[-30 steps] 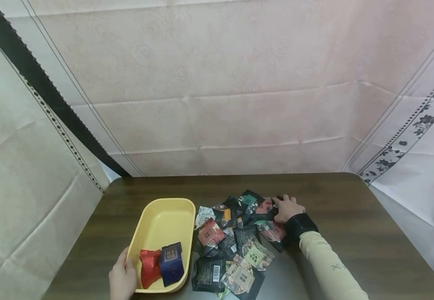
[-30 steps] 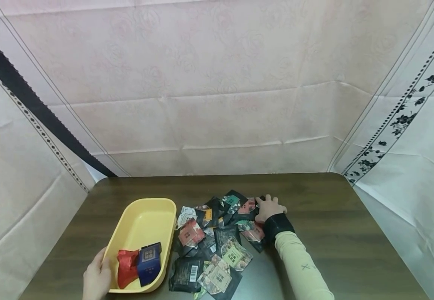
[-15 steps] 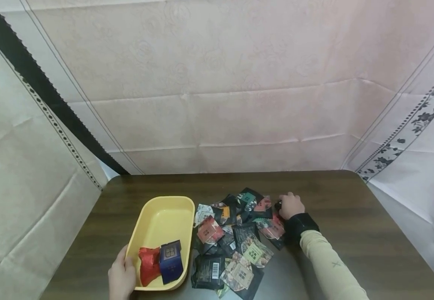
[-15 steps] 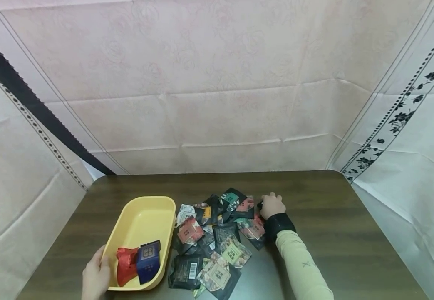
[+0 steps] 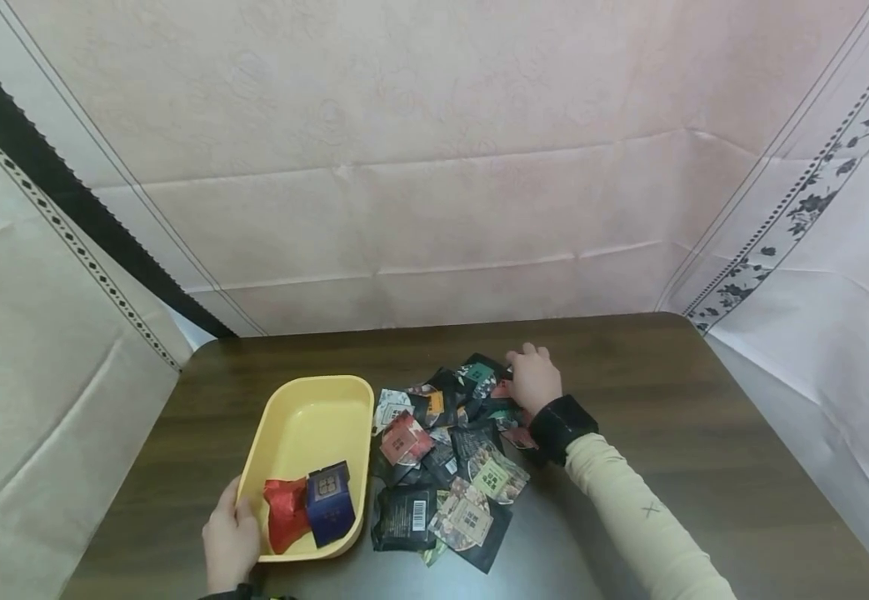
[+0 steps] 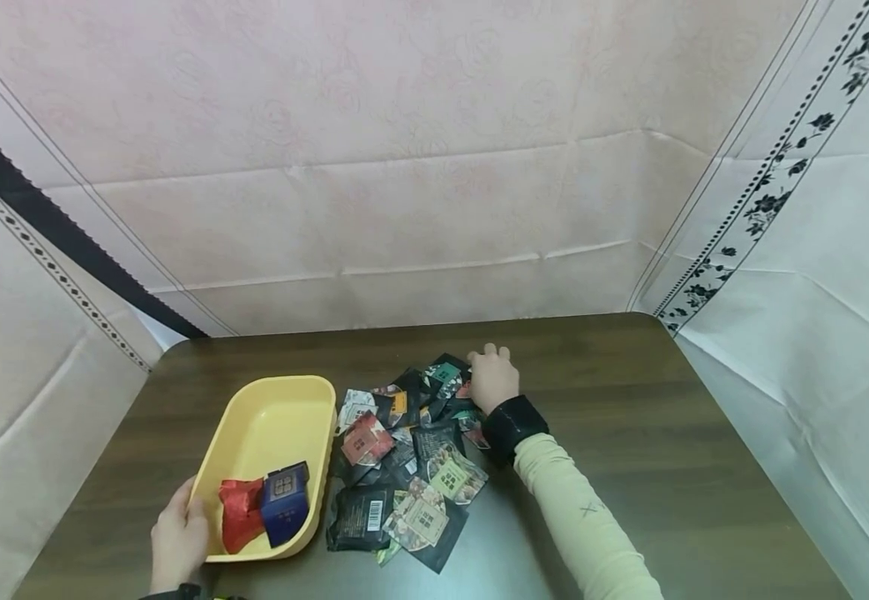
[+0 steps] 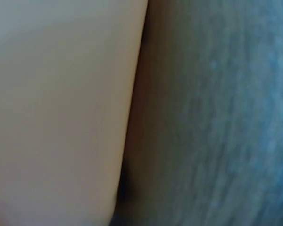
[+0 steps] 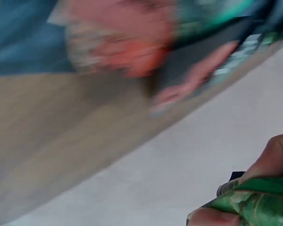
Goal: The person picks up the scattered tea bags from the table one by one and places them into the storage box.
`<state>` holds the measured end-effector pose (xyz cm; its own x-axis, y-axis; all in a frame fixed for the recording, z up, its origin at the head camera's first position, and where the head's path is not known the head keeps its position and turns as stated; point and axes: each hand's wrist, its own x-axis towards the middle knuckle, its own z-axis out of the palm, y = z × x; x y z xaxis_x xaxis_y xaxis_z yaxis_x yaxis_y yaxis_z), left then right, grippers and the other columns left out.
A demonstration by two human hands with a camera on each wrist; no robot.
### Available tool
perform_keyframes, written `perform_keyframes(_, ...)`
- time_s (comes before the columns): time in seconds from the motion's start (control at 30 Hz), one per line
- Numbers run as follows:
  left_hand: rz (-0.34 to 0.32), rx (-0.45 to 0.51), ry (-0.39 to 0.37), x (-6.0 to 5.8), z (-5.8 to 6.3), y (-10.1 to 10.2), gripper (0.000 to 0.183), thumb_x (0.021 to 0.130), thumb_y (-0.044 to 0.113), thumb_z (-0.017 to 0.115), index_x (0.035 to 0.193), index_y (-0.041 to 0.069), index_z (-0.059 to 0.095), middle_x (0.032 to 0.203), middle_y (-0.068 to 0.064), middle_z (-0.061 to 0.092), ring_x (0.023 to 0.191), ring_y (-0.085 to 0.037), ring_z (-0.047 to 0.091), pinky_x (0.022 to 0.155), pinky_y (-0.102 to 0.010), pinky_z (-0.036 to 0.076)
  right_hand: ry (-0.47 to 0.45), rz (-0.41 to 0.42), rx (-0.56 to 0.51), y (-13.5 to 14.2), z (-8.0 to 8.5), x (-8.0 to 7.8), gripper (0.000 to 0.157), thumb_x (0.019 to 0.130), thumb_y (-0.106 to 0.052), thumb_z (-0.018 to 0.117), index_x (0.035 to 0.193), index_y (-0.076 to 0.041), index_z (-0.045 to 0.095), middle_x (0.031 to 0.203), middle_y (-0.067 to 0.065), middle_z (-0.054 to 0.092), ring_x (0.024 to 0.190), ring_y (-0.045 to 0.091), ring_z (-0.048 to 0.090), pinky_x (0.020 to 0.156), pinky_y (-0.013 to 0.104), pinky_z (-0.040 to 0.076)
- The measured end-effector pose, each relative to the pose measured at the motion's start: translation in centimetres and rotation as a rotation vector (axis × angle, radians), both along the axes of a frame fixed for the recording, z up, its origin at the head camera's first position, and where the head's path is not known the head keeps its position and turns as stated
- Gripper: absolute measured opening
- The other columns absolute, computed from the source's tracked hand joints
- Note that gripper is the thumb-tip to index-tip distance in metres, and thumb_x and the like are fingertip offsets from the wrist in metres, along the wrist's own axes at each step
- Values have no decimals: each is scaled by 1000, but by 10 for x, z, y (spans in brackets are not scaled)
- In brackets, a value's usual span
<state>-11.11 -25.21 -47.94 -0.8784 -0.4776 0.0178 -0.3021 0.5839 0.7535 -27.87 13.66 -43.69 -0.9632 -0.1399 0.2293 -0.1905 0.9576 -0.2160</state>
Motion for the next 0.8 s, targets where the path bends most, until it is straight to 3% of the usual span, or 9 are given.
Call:
perform_keyframes(0.23,-3,0,3,1,0,0,39,93,2,33,130,-9,37,118,-38,46,98,-48,49,81,-58,39,107,130,20,-44,16,12,35,65,-2,73,99,-8,67,97,14,57,86,30,52,53,38,51)
perform_keyframes(0.47,14,59,-63,-1,3,1,41,95,3,30,134,-10,31,124,-37,41,104,-47,47,86,-59,38,90,258,49,-96,30,28,40,66,-6,75,105,-13,66,102,10,55,90,27,50,52,31,50)
perform_keyframes(0.8,20,61,-15,-1,1,0,40,94,2,30,132,-9,34,124,-37,42,108,-49,44,89,-61,35,144,455,184,-182,35,54,41,69,-16,74,109,-20,65,102,5,55,90,21,50,48,23,46)
